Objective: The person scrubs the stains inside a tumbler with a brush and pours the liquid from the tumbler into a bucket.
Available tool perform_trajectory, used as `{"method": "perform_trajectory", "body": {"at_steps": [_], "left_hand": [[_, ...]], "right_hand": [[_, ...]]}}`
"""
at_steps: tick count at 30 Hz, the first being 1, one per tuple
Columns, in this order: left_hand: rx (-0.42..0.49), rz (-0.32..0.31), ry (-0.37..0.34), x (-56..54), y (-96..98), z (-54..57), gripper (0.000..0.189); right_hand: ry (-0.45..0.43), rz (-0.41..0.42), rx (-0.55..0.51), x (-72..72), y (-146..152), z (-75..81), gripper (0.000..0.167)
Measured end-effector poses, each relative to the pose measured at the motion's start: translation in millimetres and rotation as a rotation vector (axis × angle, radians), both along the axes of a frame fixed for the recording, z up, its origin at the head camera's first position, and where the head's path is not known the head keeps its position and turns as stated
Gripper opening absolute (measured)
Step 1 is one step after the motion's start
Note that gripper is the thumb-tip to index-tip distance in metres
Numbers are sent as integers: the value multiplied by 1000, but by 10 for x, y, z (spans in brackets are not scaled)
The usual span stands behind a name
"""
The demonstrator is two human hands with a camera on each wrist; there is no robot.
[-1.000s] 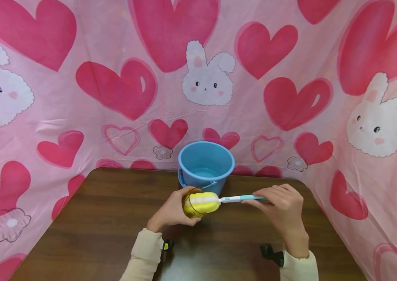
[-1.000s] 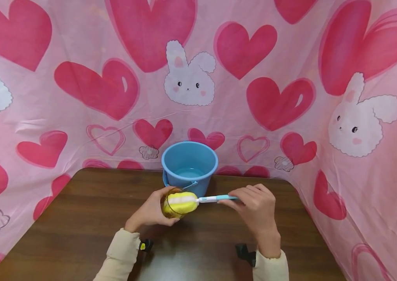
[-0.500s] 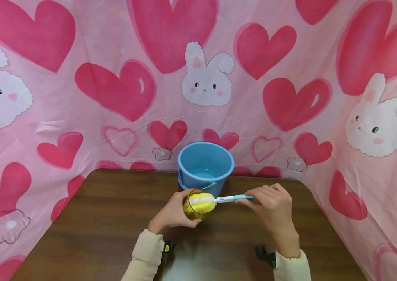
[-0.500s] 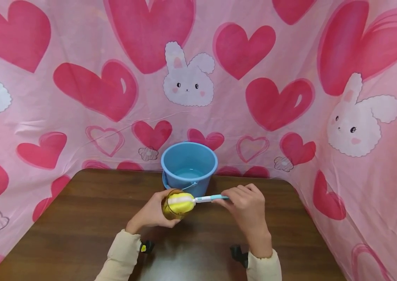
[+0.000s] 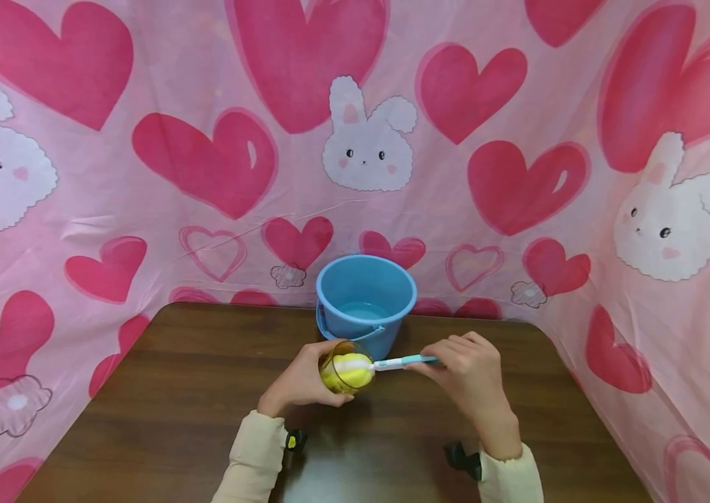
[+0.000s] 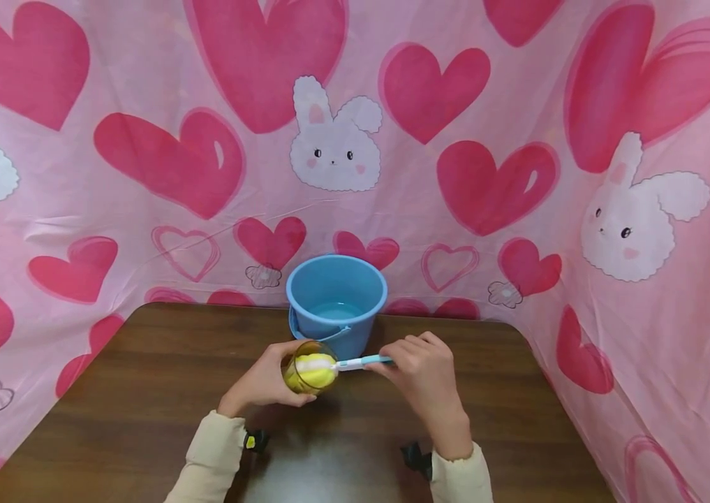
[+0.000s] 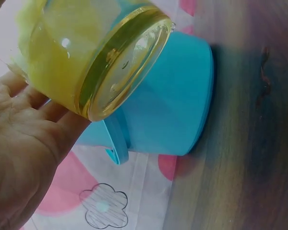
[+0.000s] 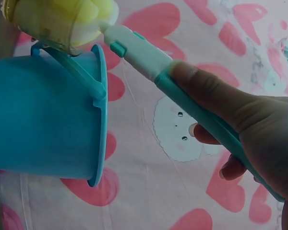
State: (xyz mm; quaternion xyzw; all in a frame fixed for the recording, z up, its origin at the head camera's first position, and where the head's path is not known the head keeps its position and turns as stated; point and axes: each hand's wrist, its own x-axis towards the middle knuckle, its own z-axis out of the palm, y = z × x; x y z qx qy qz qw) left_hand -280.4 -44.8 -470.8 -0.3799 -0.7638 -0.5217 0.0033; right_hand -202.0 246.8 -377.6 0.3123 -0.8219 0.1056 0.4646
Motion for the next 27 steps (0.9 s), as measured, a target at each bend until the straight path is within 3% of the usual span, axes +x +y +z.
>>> {"method": "perform_trajectory", "body": {"at_steps": [5,12,18,27], "left_hand": [[4,-7,-15,-19,-21,-33,78],[11,-31,-24,-22,1,-44,79],[17,-34,-24,-23,8,-27,79],[6,-53,-14,-1,62,2,79]], "right_hand": [[-18,5,-18,23,47,37,48],[86,14,-59,25,170,104,59],[121,1,-101,55,271,144,60],[115,16,-53,3,153,78,59]]}}
